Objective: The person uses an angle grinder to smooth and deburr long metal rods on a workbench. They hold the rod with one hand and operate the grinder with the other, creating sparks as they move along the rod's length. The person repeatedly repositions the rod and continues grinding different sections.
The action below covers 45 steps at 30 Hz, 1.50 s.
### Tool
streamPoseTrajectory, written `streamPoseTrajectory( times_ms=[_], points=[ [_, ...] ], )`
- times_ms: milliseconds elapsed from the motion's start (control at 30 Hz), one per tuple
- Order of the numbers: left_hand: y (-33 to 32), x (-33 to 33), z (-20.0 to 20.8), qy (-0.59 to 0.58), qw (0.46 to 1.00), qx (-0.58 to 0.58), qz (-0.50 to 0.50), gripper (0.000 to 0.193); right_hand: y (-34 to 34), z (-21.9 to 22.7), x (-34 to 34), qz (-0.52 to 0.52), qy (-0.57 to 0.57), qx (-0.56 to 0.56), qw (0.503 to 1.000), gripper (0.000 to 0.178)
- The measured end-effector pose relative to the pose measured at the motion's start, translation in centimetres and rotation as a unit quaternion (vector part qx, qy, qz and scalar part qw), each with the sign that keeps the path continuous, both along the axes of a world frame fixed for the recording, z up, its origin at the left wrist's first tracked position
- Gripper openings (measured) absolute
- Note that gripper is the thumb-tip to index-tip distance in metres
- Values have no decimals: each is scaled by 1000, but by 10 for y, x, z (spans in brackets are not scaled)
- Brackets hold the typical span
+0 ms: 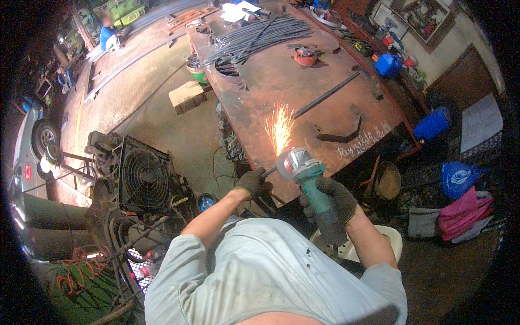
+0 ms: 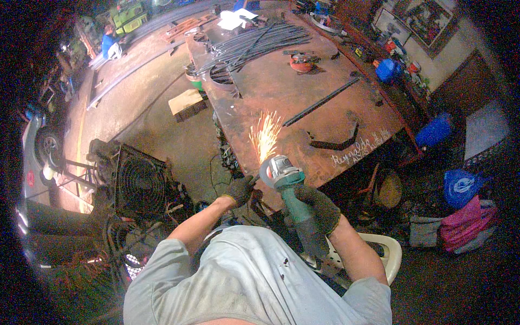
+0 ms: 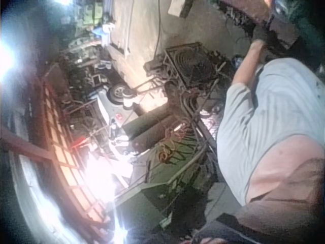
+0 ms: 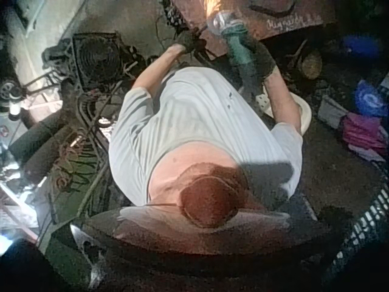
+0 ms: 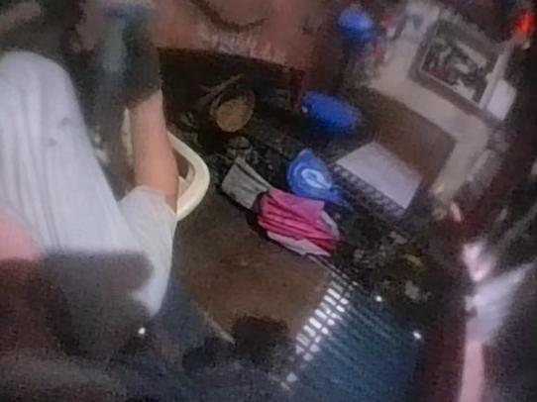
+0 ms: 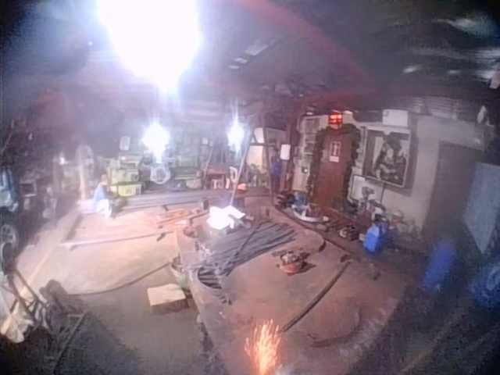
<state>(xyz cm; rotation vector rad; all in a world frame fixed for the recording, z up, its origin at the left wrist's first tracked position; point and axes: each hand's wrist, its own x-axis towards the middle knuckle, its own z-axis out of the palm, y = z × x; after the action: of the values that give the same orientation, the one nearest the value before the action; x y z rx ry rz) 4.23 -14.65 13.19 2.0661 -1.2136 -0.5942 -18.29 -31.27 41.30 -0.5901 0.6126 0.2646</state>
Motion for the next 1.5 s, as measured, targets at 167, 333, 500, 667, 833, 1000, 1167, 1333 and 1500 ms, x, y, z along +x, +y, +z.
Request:
streamPoseTrajectory(
  times_ms=[167, 333, 500, 667, 833, 1000, 1167, 1333, 1500],
  points=[
    [-5, -5, 20, 11, 999, 44, 1, 46, -1, -1, -2, 28, 30, -76, 996, 58],
    [-5, -11, 26, 9, 997, 73, 5, 45, -2, 4, -3, 37, 41, -89, 994, 54],
    [-2, -14, 31, 22, 997, 74, 12, 43, -8, -2, -3, 37, 28, -65, 997, 51],
    [1, -18, 34, 13, 998, 61, 12, 42, -9, 5, -3, 43, 55, -103, 992, 54],
    [2, -20, 37, 23, 995, 89, 35, 39, -19, 1, -1, 30, 87, -101, 991, 53],
    [1, -18, 17, -18, 998, 52, 20, 40, -16, -4, -10, 12, 35, -59, 998, 52],
    [-9, -11, 18, -18, 995, 93, 20, 40, -21, -9, -9, 39, 42, -77, 995, 53],
    [0, -16, 4, -123, 991, 52, -31, 44, -36, -28, -14, 39, 26, -78, 996, 52],
    [39, 12, 40, -98, 986, -41, 127, 38, -65, -71, -54, -2, 47, -158, 986, 47]
  ],
)
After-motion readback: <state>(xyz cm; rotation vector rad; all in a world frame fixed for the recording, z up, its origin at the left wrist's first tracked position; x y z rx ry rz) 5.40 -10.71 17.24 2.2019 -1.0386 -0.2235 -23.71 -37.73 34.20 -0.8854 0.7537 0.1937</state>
